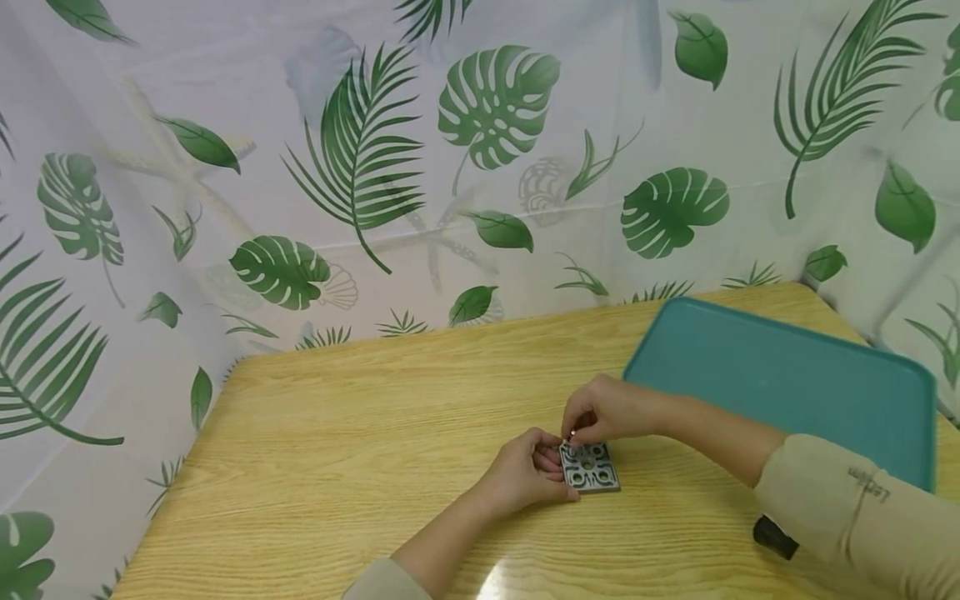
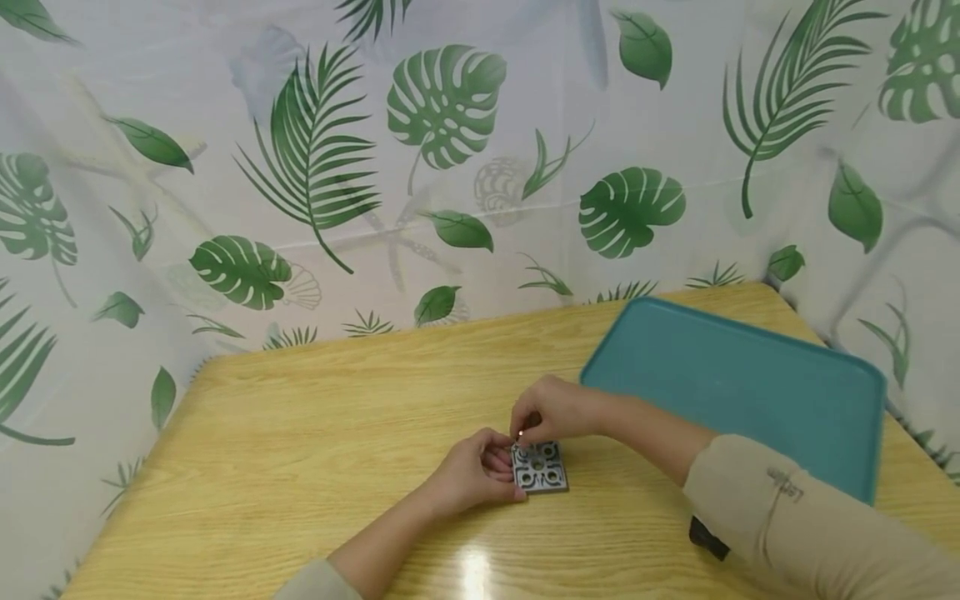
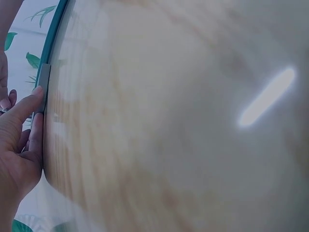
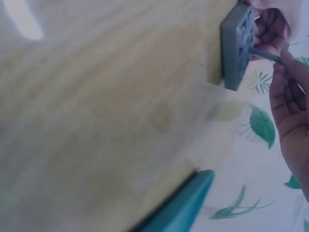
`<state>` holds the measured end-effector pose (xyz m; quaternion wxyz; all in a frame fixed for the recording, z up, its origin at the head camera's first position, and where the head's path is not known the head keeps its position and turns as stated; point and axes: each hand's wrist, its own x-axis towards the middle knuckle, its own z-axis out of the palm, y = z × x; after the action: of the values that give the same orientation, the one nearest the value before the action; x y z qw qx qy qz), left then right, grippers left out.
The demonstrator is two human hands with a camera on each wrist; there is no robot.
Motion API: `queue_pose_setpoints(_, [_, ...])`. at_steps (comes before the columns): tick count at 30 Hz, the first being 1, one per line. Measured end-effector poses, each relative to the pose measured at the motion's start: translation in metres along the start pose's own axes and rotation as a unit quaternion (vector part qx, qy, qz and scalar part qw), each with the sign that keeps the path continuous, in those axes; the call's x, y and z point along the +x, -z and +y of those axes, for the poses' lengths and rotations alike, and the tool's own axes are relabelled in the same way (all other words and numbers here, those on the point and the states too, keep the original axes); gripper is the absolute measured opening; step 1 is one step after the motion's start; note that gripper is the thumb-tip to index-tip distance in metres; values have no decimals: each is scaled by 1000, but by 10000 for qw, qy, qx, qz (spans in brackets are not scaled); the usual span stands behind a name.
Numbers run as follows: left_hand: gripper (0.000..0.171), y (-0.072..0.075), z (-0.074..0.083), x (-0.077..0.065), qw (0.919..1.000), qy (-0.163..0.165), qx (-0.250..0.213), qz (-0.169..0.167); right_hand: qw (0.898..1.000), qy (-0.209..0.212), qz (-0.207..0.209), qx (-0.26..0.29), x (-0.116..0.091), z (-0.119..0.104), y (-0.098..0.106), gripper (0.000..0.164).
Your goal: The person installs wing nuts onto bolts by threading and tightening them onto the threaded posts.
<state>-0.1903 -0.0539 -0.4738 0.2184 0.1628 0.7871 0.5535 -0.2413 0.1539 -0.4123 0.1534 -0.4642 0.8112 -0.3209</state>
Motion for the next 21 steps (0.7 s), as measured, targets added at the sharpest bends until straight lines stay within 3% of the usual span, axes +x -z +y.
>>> queue_pose_setpoints(3, [58, 0, 1, -1, 10000, 38, -5, 0, 9962, -502, 143, 693, -4, 5, -5, 11])
queue_pose_setpoints(9, [59, 0, 1, -1, 10000, 80, -23, 31, 9728, -1148, 428, 1968, -8, 20, -15, 17])
queue_pose_setpoints(14, [59, -1, 0, -1, 9999, 94, -19, 29, 9596, -1137, 568, 2510, -10, 28, -21, 19])
queue_pose_setpoints(21, [58, 0, 1, -1, 10000, 54, 54, 29, 9697, -591, 497, 2318, -10, 32, -19, 20])
